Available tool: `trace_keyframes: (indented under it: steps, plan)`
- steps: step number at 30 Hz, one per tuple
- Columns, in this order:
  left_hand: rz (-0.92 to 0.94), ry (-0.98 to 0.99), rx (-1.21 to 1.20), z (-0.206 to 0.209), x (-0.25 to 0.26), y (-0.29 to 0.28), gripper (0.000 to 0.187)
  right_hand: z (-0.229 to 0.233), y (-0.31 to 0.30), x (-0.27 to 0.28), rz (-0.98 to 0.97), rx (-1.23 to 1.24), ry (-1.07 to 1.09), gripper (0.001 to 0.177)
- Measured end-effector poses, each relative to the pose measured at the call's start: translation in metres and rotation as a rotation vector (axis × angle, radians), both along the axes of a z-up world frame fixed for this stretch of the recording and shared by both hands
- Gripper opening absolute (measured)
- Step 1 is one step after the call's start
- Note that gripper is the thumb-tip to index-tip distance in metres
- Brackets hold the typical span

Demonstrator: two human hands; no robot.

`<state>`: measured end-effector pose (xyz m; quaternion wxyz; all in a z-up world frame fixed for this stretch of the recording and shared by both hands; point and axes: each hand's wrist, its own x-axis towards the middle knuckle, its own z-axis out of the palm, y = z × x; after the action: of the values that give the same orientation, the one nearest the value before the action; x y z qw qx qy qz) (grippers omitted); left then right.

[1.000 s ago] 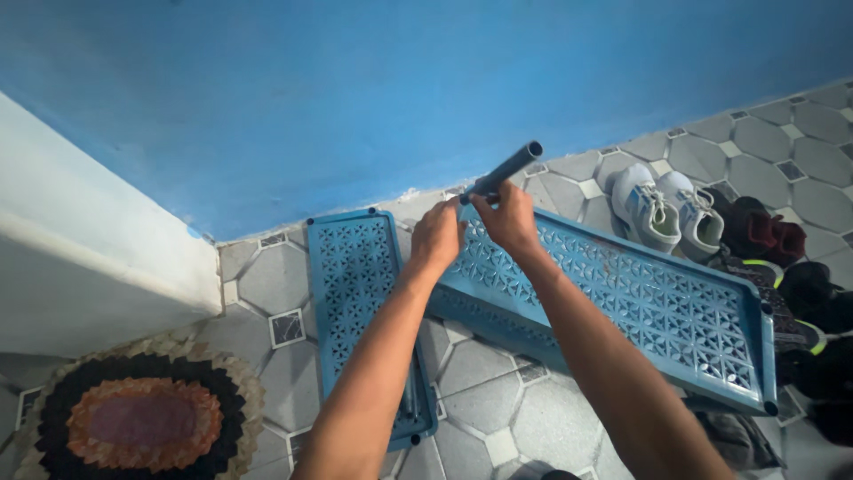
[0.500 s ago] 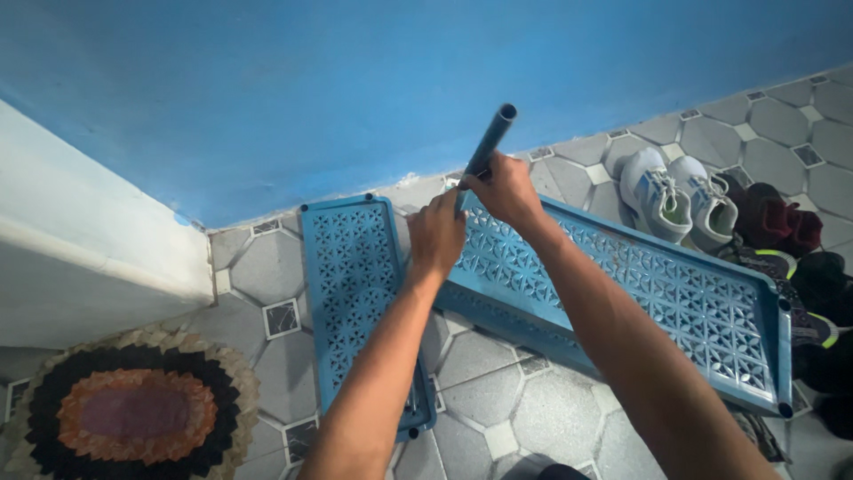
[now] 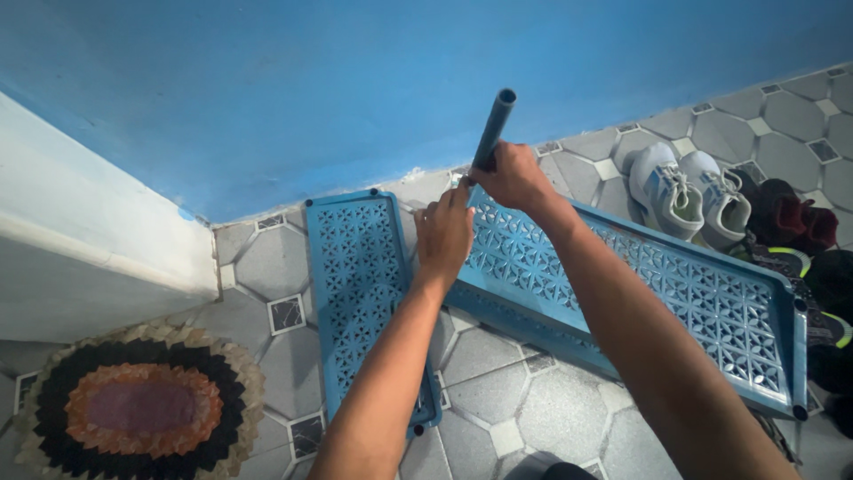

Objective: The person assembles a blue plastic two-tier stool by inserting cylindrical legs into the perforated trays and securing them. They then wipe the top surface with a cloth.

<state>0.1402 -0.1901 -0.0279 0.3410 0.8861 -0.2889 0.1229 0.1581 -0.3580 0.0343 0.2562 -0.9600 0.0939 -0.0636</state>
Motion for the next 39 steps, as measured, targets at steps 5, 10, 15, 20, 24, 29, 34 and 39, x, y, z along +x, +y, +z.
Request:
trace_keyframes:
  steps: [5, 10, 15, 20, 24, 29, 34, 39]
  plan:
    - [-0.003, 0.047, 0.032, -0.001, 0.003, 0.000, 0.048, -0.005, -0.005, 0.002, 0.045, 0.044, 0.017, 0.028]
    - [-0.007, 0.114, 0.027, -0.002, 0.004, -0.001, 0.048, -0.005, -0.007, 0.002, 0.075, 0.027, 0.012, 0.026]
    - [0.023, 0.121, 0.114, -0.003, 0.005, -0.005, 0.031, -0.011, -0.004, 0.002, -0.030, 0.086, 0.013, 0.029]
    - [0.050, 0.082, 0.108, 0.002, 0.004, -0.006, 0.034, -0.017, 0.000, 0.000, -0.004, 0.051, -0.102, 0.029]
    - [0.053, 0.187, 0.049, 0.004, 0.001, -0.005, 0.028, -0.021, 0.004, -0.004, -0.041, 0.094, -0.145, 0.031]
    - [0.041, 0.191, 0.005, 0.003, 0.005, -0.005, 0.026, -0.022, 0.015, -0.006, -0.102, 0.136, -0.180, 0.028]
    - [0.013, 0.153, -0.068, -0.006, 0.006, -0.002, 0.022, -0.031, 0.030, -0.008, -0.200, 0.181, -0.236, 0.027]
    - [0.042, 0.145, -0.057, -0.003, 0.007, -0.004, 0.030, -0.009, 0.020, -0.002, -0.135, 0.077, -0.031, 0.035]
